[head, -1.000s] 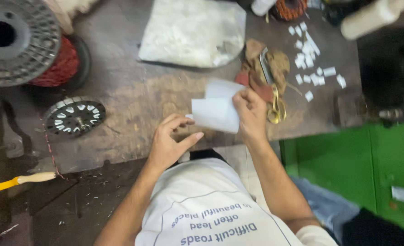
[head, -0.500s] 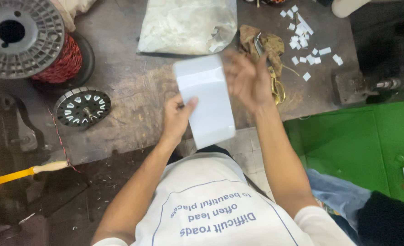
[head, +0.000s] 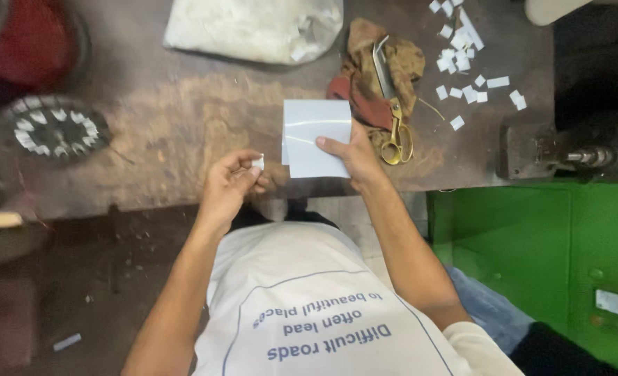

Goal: The person places small white rectangular pieces into the slots of a circular metal rotor component. They then use scissors to cut a roll of white tape into small pieces and place them into the rotor slots.

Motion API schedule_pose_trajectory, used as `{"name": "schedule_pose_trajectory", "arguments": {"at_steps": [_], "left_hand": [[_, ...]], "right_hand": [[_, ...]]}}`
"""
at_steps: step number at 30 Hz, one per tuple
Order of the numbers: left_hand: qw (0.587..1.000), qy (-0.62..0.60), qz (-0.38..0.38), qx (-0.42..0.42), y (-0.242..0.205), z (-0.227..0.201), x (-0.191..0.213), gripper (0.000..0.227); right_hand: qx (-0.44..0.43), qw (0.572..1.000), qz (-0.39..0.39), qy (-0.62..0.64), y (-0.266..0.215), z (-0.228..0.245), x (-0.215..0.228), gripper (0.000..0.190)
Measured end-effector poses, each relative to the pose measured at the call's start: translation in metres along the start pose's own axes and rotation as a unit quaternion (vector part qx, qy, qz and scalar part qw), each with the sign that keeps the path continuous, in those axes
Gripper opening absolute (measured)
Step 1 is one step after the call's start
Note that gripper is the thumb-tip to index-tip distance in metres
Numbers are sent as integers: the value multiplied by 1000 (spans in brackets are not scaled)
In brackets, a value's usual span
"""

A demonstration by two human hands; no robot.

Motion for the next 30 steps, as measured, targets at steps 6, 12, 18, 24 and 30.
{"name": "schedule_pose_trajectory", "arguments": {"at_steps": [6, 12, 18, 24, 30], "left_hand": [[998, -35, -37, -27, -40, 2, -16, 27], [994, -88, -60, -19, -39, 3, -26, 25], [991, -120, -58, -20, -39, 13, -31, 17], [989, -140, -41, -1, -35, 17, -38, 18], [994, -108, -27, -10, -30, 10, -35, 16]], "right_hand": [[-10, 999, 37, -1, -2, -4, 1, 47], [34, 998, 19, -45, -5, -3, -3, 52], [63, 996, 52, -44, -7, 5, -7, 50], [74, 993, 62, -70, -5, 21, -15, 50], [23, 994, 69, 85, 2, 21, -19, 48]]}}
Point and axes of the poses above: each hand's wrist, its own y-axis towards the middle knuckle, its own x-axis out of the back of the hand, z = x × y, the point moved 6 cm from there along y, towards the middle knuckle, and after that the axes turned 4 degrees about z, right-handed, at the moved point
